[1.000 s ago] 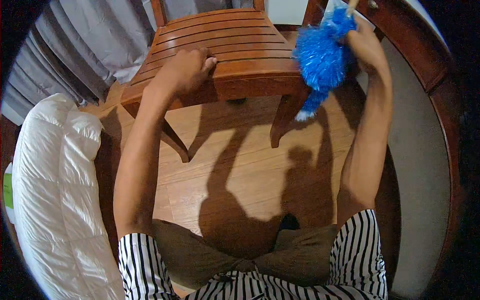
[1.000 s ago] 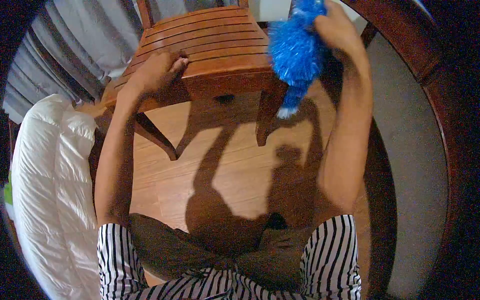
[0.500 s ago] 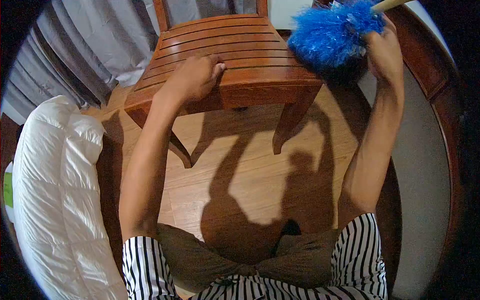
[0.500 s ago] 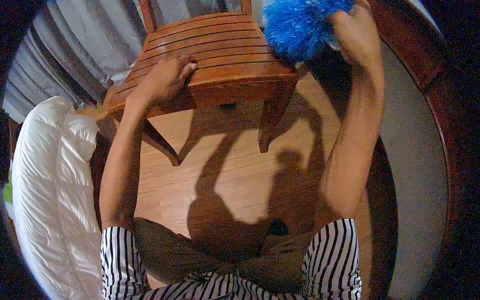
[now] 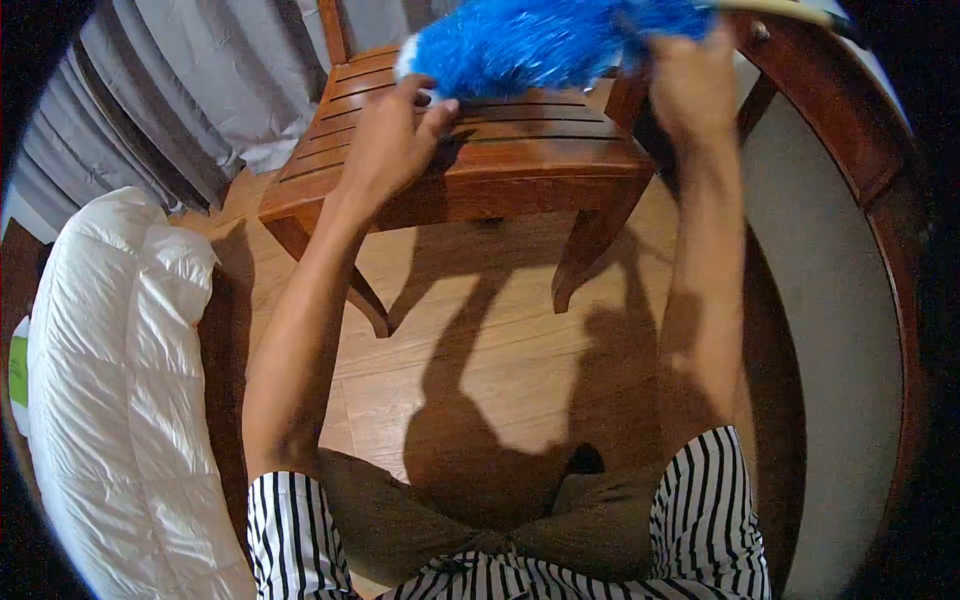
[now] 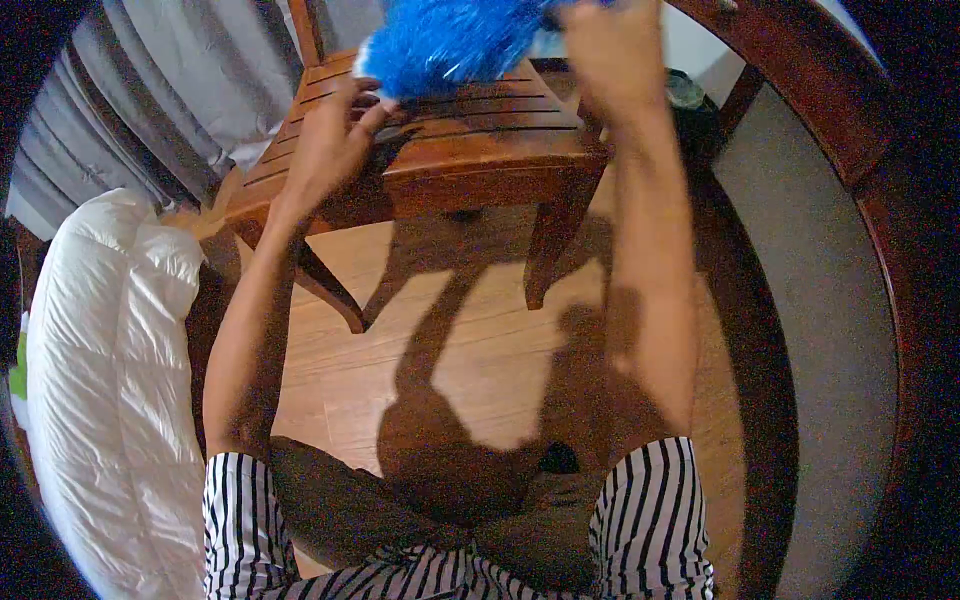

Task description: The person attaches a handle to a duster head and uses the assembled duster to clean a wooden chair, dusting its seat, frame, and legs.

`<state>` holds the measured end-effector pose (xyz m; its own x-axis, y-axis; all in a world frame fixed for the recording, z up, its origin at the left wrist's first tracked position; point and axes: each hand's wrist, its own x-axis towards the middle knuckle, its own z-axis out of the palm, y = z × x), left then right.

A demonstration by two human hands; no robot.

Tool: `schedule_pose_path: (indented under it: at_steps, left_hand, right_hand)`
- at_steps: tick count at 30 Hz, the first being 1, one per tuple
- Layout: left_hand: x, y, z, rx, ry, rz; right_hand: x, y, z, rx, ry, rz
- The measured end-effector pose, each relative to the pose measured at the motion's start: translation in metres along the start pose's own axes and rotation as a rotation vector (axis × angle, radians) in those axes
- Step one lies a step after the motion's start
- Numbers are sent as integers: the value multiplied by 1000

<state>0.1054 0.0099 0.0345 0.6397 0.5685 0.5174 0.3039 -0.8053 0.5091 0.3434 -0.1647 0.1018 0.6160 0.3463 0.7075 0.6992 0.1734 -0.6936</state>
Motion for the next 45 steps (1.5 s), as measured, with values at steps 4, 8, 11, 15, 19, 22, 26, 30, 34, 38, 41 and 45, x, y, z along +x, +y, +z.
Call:
schedule_pose_path:
  at_steps: [4, 8, 11, 15, 19, 22, 26, 30, 34, 38, 41, 45]
  left_hand:
    - [6, -9, 10, -519, 57, -100]
    - [2, 51, -15, -947, -202, -456]
    - [0, 62, -24, -911, -311, -414]
    - [4, 51, -16, -791, -329, -494]
    - [1, 44, -6, -596, -356, -346]
    - [2, 40, -2, -451, -357, -217]
    - [-1, 42, -13, -455, -376, -213]
    - [-2, 31, -38, -514, -386, -276]
    - [3, 7, -52, -74, -157, -306]
    - [2, -22, -86, 190, -94, -328]
    - [1, -44, -108, 269, -111, -398]
    - [-13, -55, -131, 309, -154, -343]
  right_hand:
    - [-35, 9, 44, -15, -186, -286]
    - [-34, 15, 59, 153, -723, -366]
    - [-44, 2, 61, 255, -966, -265]
    - [-46, 1, 51, 160, -1040, -216]
    - [-55, 25, 64, 80, -1193, -70]
    - [-69, 33, 84, 190, -1133, -20]
    - [-84, 16, 89, 125, -975, 19]
    - [-86, -22, 88, -192, -979, -80]
    - [-85, -15, 103, -244, -899, -267]
    - [-88, -35, 104, -534, -1019, -360]
    - [-95, -39, 105, -614, -979, -382]
    - [-96, -43, 105, -625, -994, -359]
